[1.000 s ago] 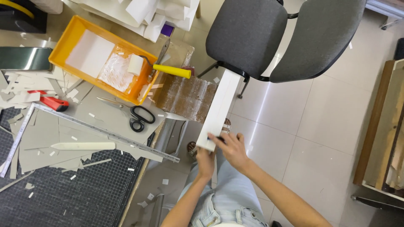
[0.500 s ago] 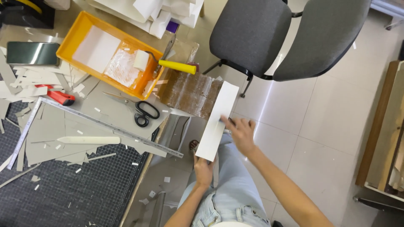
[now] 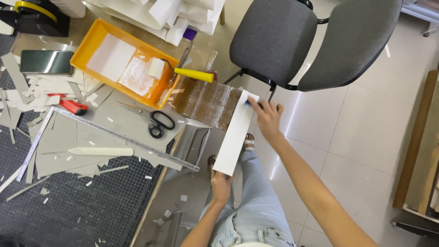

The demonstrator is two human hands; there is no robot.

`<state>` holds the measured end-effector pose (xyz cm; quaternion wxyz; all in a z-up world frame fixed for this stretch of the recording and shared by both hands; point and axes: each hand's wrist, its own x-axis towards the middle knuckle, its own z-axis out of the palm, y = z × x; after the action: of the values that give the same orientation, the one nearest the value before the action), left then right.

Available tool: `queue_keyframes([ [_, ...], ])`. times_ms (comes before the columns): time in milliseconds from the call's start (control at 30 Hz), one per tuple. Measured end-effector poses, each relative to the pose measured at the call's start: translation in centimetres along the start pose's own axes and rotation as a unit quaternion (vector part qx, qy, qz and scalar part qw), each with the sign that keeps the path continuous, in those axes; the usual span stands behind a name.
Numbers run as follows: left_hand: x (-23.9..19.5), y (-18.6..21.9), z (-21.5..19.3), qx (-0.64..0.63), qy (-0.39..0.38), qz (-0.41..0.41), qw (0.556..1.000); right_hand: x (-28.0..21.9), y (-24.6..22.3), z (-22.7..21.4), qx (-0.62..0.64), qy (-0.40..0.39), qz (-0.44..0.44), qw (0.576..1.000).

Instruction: Smoothing the edges of cardboard strips using a squeegee tool on a workshop table.

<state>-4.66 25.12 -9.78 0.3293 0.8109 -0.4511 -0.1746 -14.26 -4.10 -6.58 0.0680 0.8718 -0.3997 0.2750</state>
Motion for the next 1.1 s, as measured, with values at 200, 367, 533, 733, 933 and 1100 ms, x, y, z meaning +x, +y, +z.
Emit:
queue_keyframes([
  [200, 0.1, 1.7, -1.7, -0.007, -0.01, -0.044, 0.999, 0.9, -0.5, -1.5, 0.025, 0.009, 0.011, 1.0],
  [367, 0.0, -1.9, 2.0, -0.111, -0.044, -0.157, 0.98, 2.3, 1.1, -0.1, 0.028, -0.021, -0.035, 0.999],
  [533, -2.2, 2.7, 1.5, -0.114, -0.039, -0.158, 0.98, 3.8, 9.5, 1.9, 0.186, -0.046, 0.229, 0.954],
  [733, -4.1, 9.4, 7.0, 0.096, 0.137, 0.155, 0.974, -10.8, 12.1, -11.4, 0.471, -0.423, 0.38, 0.675],
  [933, -5.2, 15.5, 9.8, 0.119, 0.052, 0.172, 0.976, -18.2, 15.6, -12.1, 0.776, -0.457, 0.377, 0.213],
  [1100, -11.9, 16.3, 7.7, 0.183, 0.109, 0.091, 0.973, -15.3, 11.8, -11.8, 0.57, -0.633, 0.451, 0.266],
])
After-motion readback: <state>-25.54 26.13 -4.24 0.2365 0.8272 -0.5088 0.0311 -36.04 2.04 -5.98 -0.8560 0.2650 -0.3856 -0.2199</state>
